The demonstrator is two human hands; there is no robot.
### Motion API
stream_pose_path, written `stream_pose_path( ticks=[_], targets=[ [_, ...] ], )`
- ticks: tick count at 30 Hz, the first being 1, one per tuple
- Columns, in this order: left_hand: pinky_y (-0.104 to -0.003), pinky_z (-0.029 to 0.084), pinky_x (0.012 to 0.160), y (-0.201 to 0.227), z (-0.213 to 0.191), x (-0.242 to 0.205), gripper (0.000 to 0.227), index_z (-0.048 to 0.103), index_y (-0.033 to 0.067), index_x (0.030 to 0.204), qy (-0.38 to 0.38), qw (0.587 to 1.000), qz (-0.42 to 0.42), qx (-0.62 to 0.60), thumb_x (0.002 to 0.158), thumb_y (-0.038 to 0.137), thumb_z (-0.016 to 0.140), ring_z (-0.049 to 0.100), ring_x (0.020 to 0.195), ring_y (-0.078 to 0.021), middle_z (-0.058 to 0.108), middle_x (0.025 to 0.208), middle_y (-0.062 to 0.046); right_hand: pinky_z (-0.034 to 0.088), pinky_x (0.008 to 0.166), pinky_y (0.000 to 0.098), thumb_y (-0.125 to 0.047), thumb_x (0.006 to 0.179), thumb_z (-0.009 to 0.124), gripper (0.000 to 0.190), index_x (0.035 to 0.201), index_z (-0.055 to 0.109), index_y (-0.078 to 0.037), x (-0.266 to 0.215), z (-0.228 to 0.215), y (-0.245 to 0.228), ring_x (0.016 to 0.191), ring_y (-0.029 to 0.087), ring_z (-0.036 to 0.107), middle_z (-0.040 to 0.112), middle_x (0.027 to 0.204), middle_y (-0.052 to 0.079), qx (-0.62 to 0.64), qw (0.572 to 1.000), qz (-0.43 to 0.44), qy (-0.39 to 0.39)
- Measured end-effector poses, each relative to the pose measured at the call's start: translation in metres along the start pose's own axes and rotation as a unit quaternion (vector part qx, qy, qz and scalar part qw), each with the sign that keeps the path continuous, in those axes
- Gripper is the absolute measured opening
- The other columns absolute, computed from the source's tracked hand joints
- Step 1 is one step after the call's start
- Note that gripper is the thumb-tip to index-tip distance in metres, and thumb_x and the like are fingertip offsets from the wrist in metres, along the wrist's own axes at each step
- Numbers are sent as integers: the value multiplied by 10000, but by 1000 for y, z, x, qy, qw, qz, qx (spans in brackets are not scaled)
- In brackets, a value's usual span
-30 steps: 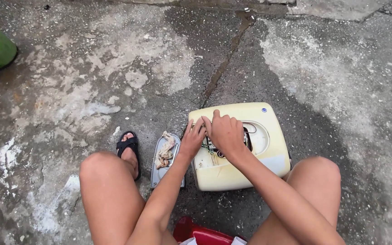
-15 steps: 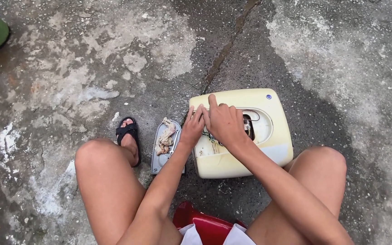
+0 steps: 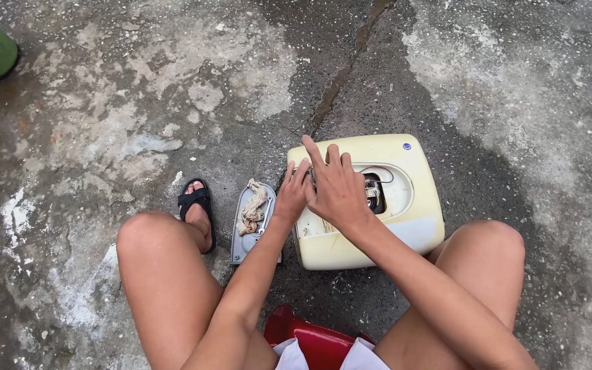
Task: Disassembling a water heater and disconnecting internal electrical wires using a screwdriver
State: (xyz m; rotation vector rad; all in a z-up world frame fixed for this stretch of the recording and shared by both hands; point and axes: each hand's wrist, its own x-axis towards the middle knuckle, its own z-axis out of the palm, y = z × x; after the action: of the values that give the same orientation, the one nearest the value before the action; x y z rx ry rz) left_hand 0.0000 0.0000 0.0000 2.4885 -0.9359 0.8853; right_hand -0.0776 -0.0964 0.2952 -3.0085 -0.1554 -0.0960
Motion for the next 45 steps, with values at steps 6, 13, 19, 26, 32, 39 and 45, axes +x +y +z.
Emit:
stream_pose_path(
  ticks=[6,13,19,26,32,39,45],
  targets=[
    [-465,375,1236,3,-20,8,223,640,8,1163,-21,999,16,44,1003,136,552,576,1345,-240,628,1295,-128,602,632,496,-671,1042,274,610,1388,447,-199,11,32,17,732,385,759,696,728,132,-50,998,40,-24],
    [-461,330,1263,0,-1,0,250,638,10,1106,-6,1000,-15,-27,974,219,608,551,1368,-248,583,1375,-123,600,662,503,-444,872,455,603,1439,407,-244,2,7,1,876,373,694,625,941,122,-19,999,7,-36],
    [-504,316,1263,-2,0,-2,266,618,-20,1219,-28,999,-3,-28,1022,136,530,511,1407,-286,574,1391,-184,592,637,480,-460,1019,347,321,1184,448,-204,3,32,3,700,392,756,698,714,131,-57,998,7,-28],
    [-472,245,1301,2,-19,6,355,621,20,1280,-59,996,-14,-63,1003,225,532,452,1456,-231,603,1392,-129,586,578,430,-540,980,393,509,1186,563,-107,-4,30,-4,681,342,728,658,730,134,-62,995,-3,72],
    [-514,300,1276,-3,-2,-3,278,629,-25,1228,-17,998,-1,-52,1015,110,513,514,1402,-275,629,1330,-186,590,581,461,-429,1014,467,360,1197,524,-124,4,43,6,731,358,722,666,779,142,-33,999,-22,24],
    [-524,324,1255,-2,-17,4,284,614,-37,1258,14,998,4,-62,1046,93,477,519,1397,-291,622,1349,-210,614,580,377,-597,965,559,574,1220,564,-83,3,39,5,880,268,650,537,920,65,-95,990,-33,100],
    [-476,365,1249,0,-18,8,231,620,-3,1218,-3,1000,0,5,1034,91,515,551,1366,-242,627,1310,-119,584,562,478,-459,1051,402,343,1039,524,-139,11,53,20,648,350,742,673,712,105,-51,998,7,27]
  ],
)
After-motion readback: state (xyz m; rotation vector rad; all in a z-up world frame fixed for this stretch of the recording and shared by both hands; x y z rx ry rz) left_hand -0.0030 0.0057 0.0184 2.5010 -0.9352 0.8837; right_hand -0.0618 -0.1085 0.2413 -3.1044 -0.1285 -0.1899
